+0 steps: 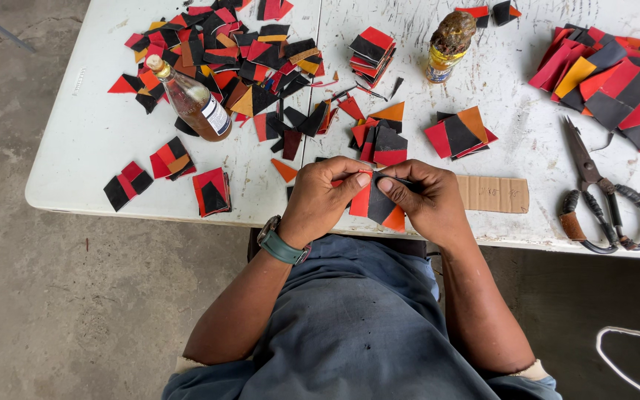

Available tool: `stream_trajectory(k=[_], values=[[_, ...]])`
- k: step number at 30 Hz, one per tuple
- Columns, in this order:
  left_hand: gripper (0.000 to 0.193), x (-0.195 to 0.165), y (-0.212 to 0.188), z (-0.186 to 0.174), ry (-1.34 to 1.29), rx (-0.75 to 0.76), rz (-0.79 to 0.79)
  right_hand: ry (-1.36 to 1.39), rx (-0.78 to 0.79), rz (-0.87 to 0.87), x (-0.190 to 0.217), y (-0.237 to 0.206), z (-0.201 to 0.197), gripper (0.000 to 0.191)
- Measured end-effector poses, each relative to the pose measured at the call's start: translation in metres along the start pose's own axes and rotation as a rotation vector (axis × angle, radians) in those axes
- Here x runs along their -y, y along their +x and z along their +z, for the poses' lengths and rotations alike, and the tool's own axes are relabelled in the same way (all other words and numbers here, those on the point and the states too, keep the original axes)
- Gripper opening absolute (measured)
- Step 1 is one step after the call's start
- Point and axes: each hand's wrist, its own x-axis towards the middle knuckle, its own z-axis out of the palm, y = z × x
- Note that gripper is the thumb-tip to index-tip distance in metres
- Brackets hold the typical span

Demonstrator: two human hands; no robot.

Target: The person repeatedly picks up small rectangular pieces of red, black, and orange material, aligns them, and trims edges using shears. The person stacks the trimmed pieces on the table and continues the cycle with new pieces.

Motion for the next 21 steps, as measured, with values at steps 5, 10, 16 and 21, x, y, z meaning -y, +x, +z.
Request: stream_trajectory(k=[5, 10, 16, 21], values=[[0.022, -0.007, 0.0, 0.002, 0.053, -0.026, -0.044, -0.042, -0.049, -0.022, 0.008, -0.006, 0.009, 0.012], [0.019, -0.016, 0.002, 0.006, 0.29, -0.028, -0.106, -0.275, -0.125, 0.017, 0.009, -0.007, 0.017, 0.011], [0.029, -0.013, 0.0, -0.005, -0.24, 0.084, -0.111, 0.209, 0.064, 0.036, -0.006, 0.003, -0.006, 0.016], [0.037, 0.005, -0.002, 0.0, -0.359, 0.113, -0.083, 0.262, 0.023, 0.069, -0.016, -0.002, -0.007, 0.017]])
